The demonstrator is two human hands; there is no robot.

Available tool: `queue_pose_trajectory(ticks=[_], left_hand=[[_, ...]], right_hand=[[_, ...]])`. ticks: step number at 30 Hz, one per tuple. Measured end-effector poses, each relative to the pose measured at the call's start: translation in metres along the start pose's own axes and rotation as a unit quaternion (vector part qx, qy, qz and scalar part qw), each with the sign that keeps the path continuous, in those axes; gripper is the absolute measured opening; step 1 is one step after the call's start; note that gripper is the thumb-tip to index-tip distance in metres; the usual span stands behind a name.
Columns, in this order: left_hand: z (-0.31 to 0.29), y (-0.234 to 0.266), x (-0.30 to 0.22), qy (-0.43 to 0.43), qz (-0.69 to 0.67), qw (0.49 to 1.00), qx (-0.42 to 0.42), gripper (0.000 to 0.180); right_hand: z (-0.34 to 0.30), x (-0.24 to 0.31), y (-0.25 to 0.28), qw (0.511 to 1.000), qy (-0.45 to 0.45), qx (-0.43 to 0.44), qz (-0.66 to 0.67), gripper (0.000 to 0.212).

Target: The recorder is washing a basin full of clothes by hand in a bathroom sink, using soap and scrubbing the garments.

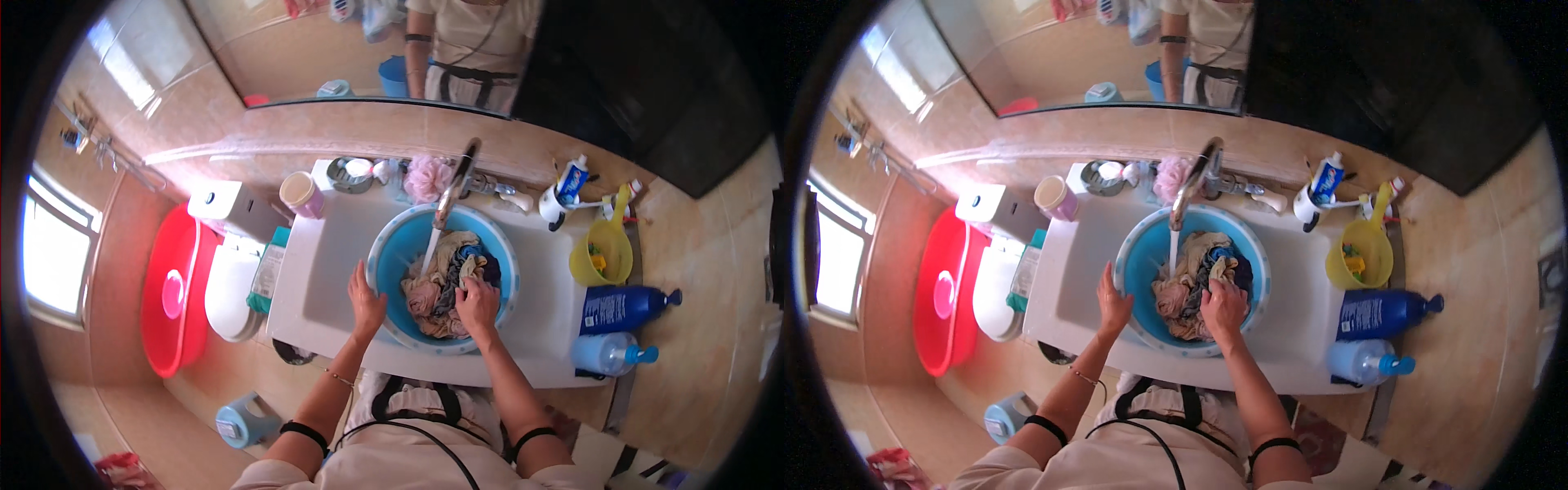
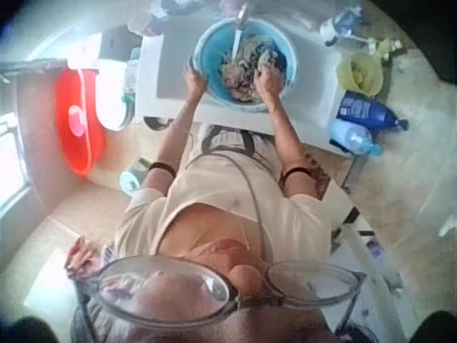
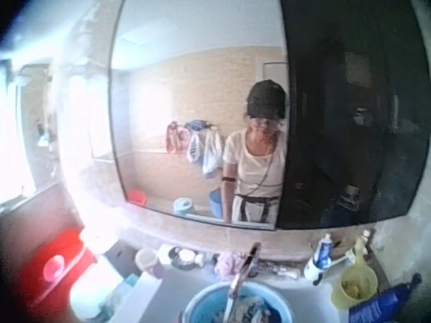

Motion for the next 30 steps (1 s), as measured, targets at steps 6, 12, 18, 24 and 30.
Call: queue_pose_trajectory(ticks=[6, 12, 18, 24, 30], left_hand=[[0.01, -0.011, -0.06, -0.039, -0.224, 0.96, 0.162, 0.036], [0.015, -0.082, -0.07, -0.041, -0.183, 0.941, 0.282, 0.024], [0.019, -0.096, -0.065, 0.046, -0.186, 0.926, 0.324, 0.027], [-0.013, -0.113, -0.014, 0.174, -0.132, 0.916, 0.337, 0.035], [-0.034, -0.106, -0.001, 0.216, -0.134, 0.896, 0.364, 0.04]], right_hand=[[0.071, 0.031, -0.023, 0.989, 0.108, 0.018, -0.1, 0.017], [0.096, 0.072, -0.06, 0.95, 0.227, 0.11, -0.184, 0.014], [0.101, 0.022, -0.101, 0.969, 0.123, 0.216, 0.012, 0.02], [0.031, 0.014, -0.08, 0.953, 0.257, -0.027, -0.158, 0.03], [0.038, 0.027, -0.066, 0.973, 0.108, 0.203, 0.019, 0.021]])
Point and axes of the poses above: each hand's wrist, its own z-axis towards the middle knuckle, its own y-axis out of the back of the hand, x = y × z, the point moved 10 cm from there along z, towards the middle knuckle, and after that the axes turned 11 degrees about y, right-handed, at the moved point
